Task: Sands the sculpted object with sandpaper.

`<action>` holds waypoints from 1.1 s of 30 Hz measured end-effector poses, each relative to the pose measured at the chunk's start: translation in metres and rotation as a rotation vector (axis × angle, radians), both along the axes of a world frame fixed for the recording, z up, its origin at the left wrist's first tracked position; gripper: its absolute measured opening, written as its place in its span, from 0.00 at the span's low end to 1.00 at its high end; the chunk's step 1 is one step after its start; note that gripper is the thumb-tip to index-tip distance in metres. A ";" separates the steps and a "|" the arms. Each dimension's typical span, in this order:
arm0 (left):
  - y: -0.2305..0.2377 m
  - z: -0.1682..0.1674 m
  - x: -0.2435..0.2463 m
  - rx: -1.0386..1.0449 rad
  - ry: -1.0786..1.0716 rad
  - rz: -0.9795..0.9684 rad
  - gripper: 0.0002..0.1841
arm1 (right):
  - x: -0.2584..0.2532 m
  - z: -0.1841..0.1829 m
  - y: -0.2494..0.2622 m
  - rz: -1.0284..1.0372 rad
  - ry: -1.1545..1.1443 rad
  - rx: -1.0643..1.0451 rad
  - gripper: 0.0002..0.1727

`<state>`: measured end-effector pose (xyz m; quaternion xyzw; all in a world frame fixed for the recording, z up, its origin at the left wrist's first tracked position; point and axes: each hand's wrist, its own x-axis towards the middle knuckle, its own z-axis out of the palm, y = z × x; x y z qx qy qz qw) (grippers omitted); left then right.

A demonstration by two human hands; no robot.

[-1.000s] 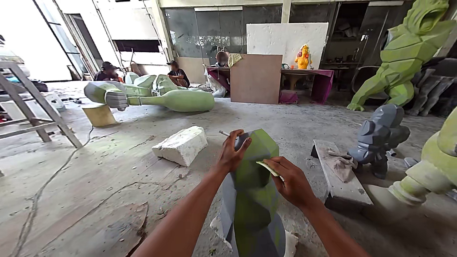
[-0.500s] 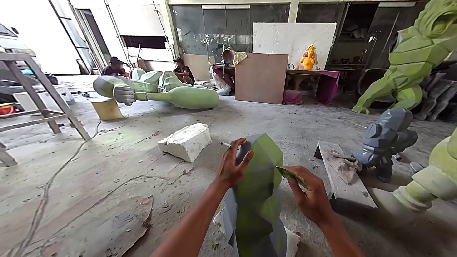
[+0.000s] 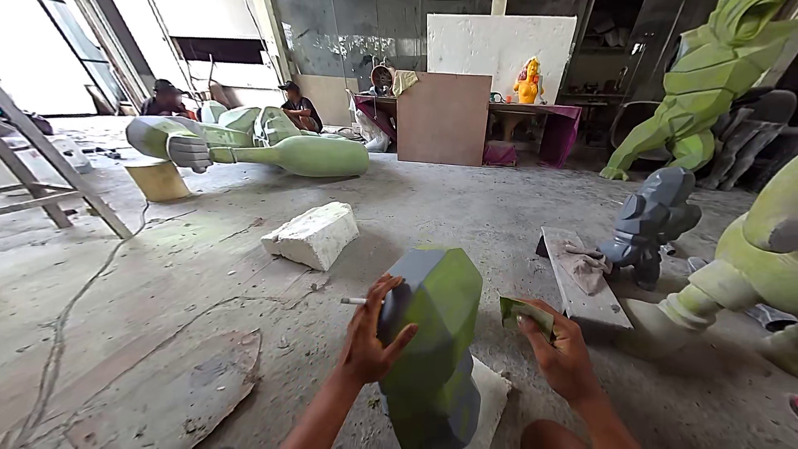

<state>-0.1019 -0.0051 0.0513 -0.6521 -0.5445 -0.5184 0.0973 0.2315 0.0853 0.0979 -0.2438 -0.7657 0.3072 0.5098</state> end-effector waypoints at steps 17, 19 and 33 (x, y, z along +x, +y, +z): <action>-0.072 -0.009 -0.064 -0.211 -0.263 0.115 0.47 | 0.204 -0.127 -0.098 -0.783 -0.261 -0.546 0.14; -0.064 -0.012 -0.067 -0.207 -0.300 0.146 0.48 | 0.221 -0.161 -0.122 -0.826 -0.405 -0.650 0.16; -0.048 -0.011 -0.071 -0.396 -0.368 0.353 0.56 | 0.191 -0.187 -0.101 -0.921 -0.985 -0.877 0.17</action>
